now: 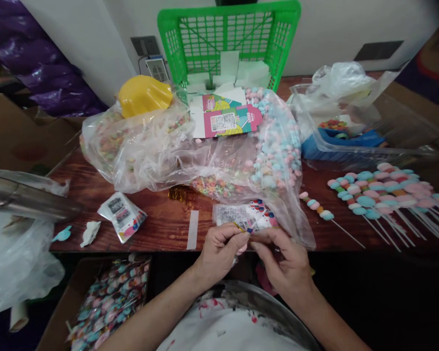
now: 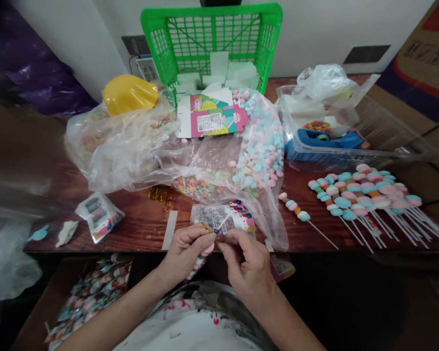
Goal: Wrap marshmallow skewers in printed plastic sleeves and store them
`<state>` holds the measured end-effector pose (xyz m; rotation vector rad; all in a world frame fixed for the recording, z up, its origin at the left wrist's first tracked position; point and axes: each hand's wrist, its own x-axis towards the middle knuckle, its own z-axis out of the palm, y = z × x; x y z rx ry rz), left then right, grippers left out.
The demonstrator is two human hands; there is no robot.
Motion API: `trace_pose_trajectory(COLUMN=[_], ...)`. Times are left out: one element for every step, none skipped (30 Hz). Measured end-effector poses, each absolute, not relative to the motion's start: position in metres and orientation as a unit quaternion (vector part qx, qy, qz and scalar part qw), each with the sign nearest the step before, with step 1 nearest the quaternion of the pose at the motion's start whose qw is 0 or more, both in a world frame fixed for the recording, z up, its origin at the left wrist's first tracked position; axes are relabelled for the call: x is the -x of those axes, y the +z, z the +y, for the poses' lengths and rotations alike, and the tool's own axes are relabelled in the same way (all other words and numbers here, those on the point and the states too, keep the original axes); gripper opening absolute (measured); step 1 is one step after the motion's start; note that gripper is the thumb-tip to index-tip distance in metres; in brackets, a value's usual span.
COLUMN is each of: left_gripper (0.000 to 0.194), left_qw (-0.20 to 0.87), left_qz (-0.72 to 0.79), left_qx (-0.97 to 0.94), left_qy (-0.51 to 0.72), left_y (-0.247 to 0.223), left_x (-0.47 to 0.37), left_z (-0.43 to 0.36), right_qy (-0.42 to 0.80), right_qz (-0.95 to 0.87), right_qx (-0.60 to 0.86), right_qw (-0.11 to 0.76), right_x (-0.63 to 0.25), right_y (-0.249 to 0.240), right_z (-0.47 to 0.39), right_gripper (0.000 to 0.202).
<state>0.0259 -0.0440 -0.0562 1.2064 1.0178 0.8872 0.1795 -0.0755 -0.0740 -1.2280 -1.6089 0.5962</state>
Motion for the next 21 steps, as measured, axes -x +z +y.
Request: trace_pose_trajectory(left_gripper=[0.036, 0.035, 0.034, 0.033, 0.033, 0.035, 0.036, 0.037, 0.037, 0.036, 0.034, 0.032, 0.030, 0.030, 0.030, 0.030, 0.030, 0.030, 0.030, 0.030, 0.029], left_qw=[0.586, 0.555, 0.529, 0.515, 0.520, 0.544, 0.586, 0.639, 0.693, 0.739, 0.774, 0.798, 0.816, 0.830, 0.844, 0.856, 0.865, 0.871, 0.875, 0.878, 0.879], left_qz=[0.426, 0.409, 0.393, 0.381, 0.371, 0.364, 0.362, 0.363, 0.367, 0.371, 0.374, 0.376, 0.373, 0.367, 0.357, 0.346, 0.334, 0.324, 0.316, 0.308, 0.300], left_qx=[-0.565, -0.606, -0.639, -0.660, -0.667, -0.657, -0.631, -0.593, -0.547, -0.501, -0.461, -0.431, -0.408, -0.389, -0.374, -0.364, -0.359, -0.358, -0.360, -0.363, -0.369], left_qy=[0.394, 0.398, 0.396, 0.391, 0.383, 0.374, 0.357, 0.329, 0.294, 0.256, 0.220, 0.191, 0.171, 0.157, 0.142, 0.125, 0.108, 0.090, 0.072, 0.052, 0.031], left_y=[-0.056, -0.056, -0.056, -0.055, -0.054, -0.053, -0.053, -0.052, -0.051, -0.050, -0.050, -0.049, -0.049, -0.048, -0.047, -0.047, -0.046, -0.046, -0.046, -0.046, -0.045], left_x=[-0.026, -0.026, -0.026, -0.026, -0.026, -0.025, -0.024, -0.023, -0.022, -0.021, -0.020, -0.020, -0.021, -0.022, -0.023, -0.024, -0.025, -0.026, -0.026, -0.025, -0.025], left_z=[-0.043, -0.042, -0.041, -0.040, -0.040, -0.040, -0.041, -0.042, -0.043, -0.043, -0.044, -0.044, -0.044, -0.044, -0.043, -0.042, -0.040, -0.039, -0.038, -0.037, -0.036], right_qy=[0.285, 0.322, 0.356, 0.389, 0.428, 0.473, 0.525, 0.579, 0.627, 0.661, 0.672, 0.651, 0.598, 0.514, 0.412, 0.308, 0.219, 0.148, 0.095, 0.055, 0.027], right_qz=[-0.648, -0.632, -0.615, -0.599, -0.585, -0.574, -0.564, -0.555, -0.547, -0.546, -0.562, -0.600, -0.659, -0.730, -0.799, -0.854, -0.894, -0.918, -0.933, -0.941, -0.944], right_qx=[0.511, 0.513, 0.512, 0.509, 0.502, 0.489, 0.467, 0.438, 0.406, 0.378, 0.360, 0.354, 0.356, 0.357, 0.346, 0.321, 0.288, 0.255, 0.224, 0.197, 0.173], right_qw=[0.487, 0.484, 0.482, 0.480, 0.471, 0.456, 0.433, 0.406, 0.377, 0.349, 0.322, 0.299, 0.284, 0.275, 0.271, 0.268, 0.265, 0.263, 0.266, 0.270, 0.281], right_x=[-0.180, -0.181, -0.182, -0.185, -0.187, -0.190, -0.194, -0.197, -0.201, -0.204, -0.208, -0.211, -0.214, -0.217, -0.219, -0.221, -0.223, -0.225, -0.226, -0.226, -0.227], right_y=[-0.075, -0.075, -0.074, -0.074, -0.073, -0.072, -0.070, -0.069, -0.066, -0.062, -0.057, -0.051, -0.044, -0.037, -0.030, -0.023, -0.018, -0.015, -0.013, -0.014, -0.015], right_z=[-0.076, -0.076, -0.075, -0.074, -0.073, -0.071, -0.069, -0.068, -0.067, -0.067, -0.067, -0.068, -0.069, -0.070, -0.071, -0.072, -0.072, -0.073, -0.073, -0.073, -0.074], right_gripper=[0.008, 0.004, 0.010, 0.016, 0.019, 0.022, 0.023, 0.025, 0.026, 0.027, 0.027, 0.026, 0.022, 0.016, 0.013, 0.015, 0.019, 0.022, 0.023, 0.023, 0.022])
